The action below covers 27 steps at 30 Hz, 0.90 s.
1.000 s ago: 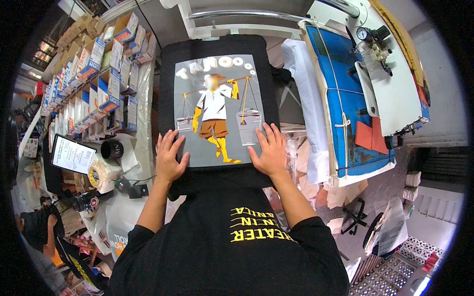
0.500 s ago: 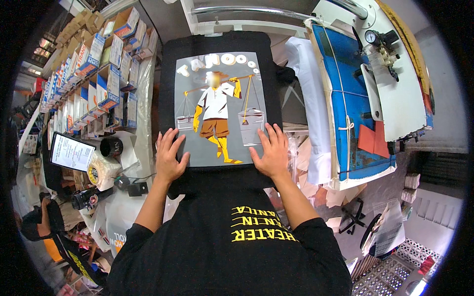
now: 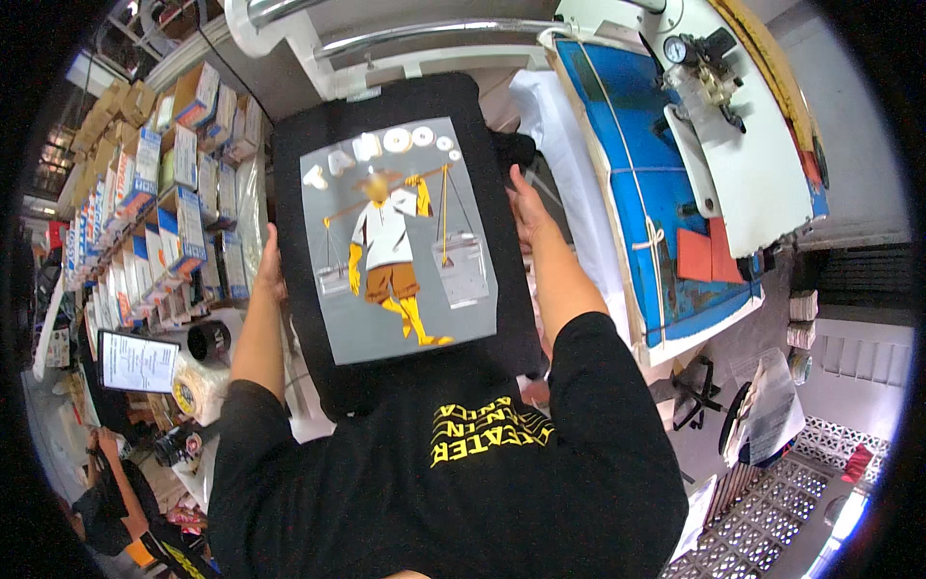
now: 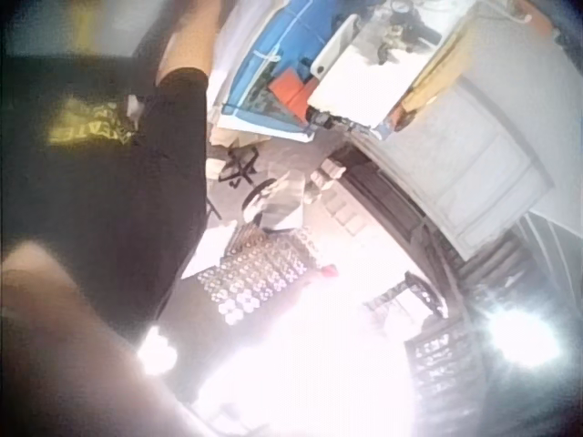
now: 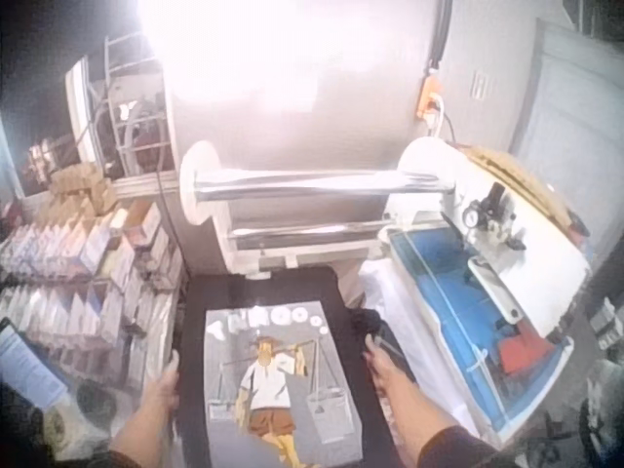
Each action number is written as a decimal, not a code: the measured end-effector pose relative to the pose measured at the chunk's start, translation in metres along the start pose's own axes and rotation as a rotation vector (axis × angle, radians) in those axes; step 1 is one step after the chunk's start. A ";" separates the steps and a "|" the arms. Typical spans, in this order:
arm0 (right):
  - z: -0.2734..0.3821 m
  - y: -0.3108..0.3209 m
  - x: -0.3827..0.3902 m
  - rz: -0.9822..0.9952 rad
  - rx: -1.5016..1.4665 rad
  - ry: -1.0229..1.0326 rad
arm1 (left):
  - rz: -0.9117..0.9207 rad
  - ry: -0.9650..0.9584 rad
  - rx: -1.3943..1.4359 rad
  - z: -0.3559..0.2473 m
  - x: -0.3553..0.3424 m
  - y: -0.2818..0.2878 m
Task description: The person aligns t-shirts and graphic transfer sheets on a heat press machine, using scissors to trim a transfer sheet before applying it.
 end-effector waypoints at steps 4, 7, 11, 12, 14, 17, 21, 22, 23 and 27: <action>0.051 0.018 -0.037 -0.024 -0.145 0.425 | 0.005 -0.294 0.264 -0.052 -0.038 0.038; 0.074 0.042 -0.055 -0.129 -0.235 0.415 | 0.083 -0.413 0.444 -0.080 -0.065 0.077; 0.079 0.064 -0.065 -0.348 -0.282 0.427 | 0.252 -0.386 0.499 -0.093 -0.072 0.107; 0.082 0.066 -0.064 -0.391 -0.275 0.445 | 0.148 -0.443 0.544 -0.096 -0.069 0.109; 0.083 0.068 -0.070 -0.437 -0.242 0.442 | 0.167 -0.422 0.553 -0.096 -0.062 0.103; 0.088 0.080 -0.082 -0.382 -0.168 0.384 | 0.547 -0.198 0.463 -0.098 -0.058 0.110; 0.095 0.066 -0.068 -0.282 -0.190 0.400 | 0.261 -0.366 0.626 -0.106 -0.053 0.095; 0.099 0.071 -0.069 -0.280 -0.187 0.421 | 0.305 -0.375 0.608 -0.108 -0.050 0.088; 0.100 0.076 -0.069 -0.281 -0.185 0.444 | 0.351 -0.382 0.587 -0.111 -0.046 0.082; 0.073 0.067 -0.040 -0.262 0.099 0.323 | 0.256 -0.379 0.529 -0.094 -0.004 0.029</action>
Point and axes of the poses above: each hand's wrist, its own x-axis away from the middle knuckle, its own y-axis out of the back of the hand, z = x × y, the point moved 9 cm from there along -x, towards the middle knuckle, and after that the axes turned 12 degrees about y, right-handed, at the moved point
